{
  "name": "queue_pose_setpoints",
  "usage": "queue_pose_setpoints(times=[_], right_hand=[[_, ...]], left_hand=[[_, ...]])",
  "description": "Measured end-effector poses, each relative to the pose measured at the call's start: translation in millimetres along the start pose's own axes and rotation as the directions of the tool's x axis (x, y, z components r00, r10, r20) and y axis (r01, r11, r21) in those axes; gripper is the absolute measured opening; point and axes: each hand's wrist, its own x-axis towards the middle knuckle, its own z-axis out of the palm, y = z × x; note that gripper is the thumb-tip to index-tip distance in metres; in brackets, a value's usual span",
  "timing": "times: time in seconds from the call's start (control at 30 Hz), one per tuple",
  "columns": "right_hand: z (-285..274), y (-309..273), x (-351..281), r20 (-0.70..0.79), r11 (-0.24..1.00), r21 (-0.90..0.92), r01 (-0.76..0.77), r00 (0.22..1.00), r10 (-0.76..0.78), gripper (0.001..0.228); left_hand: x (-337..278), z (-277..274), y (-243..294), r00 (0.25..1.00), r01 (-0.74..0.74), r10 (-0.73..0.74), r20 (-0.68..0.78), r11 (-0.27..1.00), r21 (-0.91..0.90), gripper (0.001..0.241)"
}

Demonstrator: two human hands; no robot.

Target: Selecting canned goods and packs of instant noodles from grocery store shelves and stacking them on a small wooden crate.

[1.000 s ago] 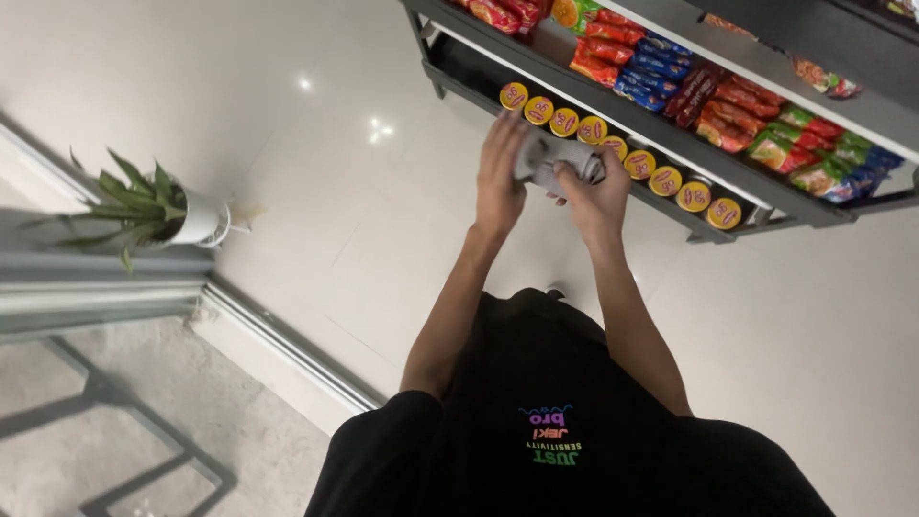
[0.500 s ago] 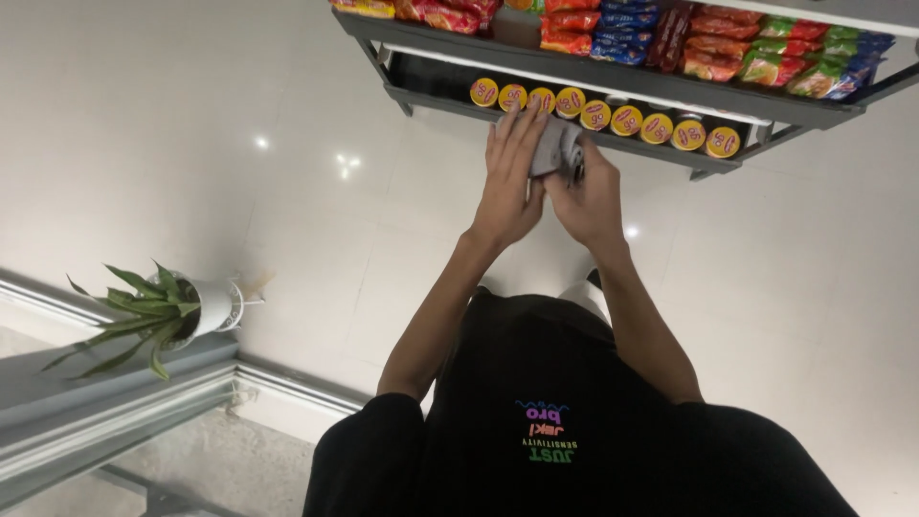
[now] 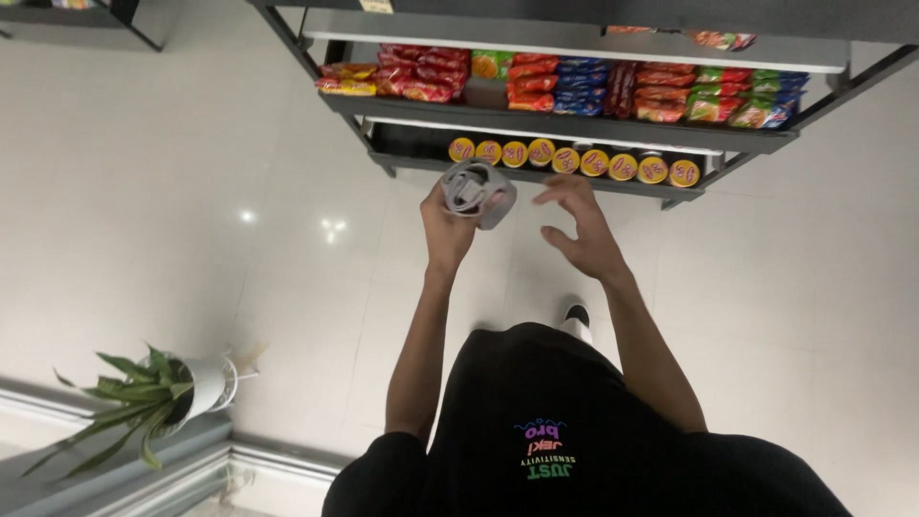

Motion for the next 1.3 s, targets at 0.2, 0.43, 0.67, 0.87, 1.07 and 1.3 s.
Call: queue_pose_setpoints(times=[0.2,0.43,0.67,0.87,1.07,1.3], right_hand=[[32,-51,16,-0.095,0.965,-0.232,0.120,0.985,-0.145,0.115],[13,-58,37,-0.278,0.921,-0.366,0.133,0.929,-0.244,0.118],[-42,-25,44,-0.557,0.940,-0.310,0.142,0.775,-0.300,0.096],[-132,20,45,-0.714,0.989,-0.109,0.102,0.684,-0.149,0.073],[-184,35,81,-0.735,0.983,-0.117,0.141,0.654,-0.181,0.067],[-242,22,124,-0.689,0.975,-0.059,0.216,0.698,-0.197,0.068]], left_hand=[[-12,52,0,0.997,0.073,-0.074,0.001,0.993,-0.097,0.041],[19,61,29,0.991,0.083,-0.074,0.112,0.994,-0.071,0.047],[89,83,28,0.854,-0.266,0.186,0.486,0.959,0.099,0.072],[262,125,-1,0.890,-0.400,0.386,0.242,0.916,0.011,0.063],[412,169,-35,0.889,-0.418,0.433,-0.149,0.900,0.123,0.071],[504,217,-14,0.754,-0.517,0.564,-0.337,0.826,0.227,0.060]])
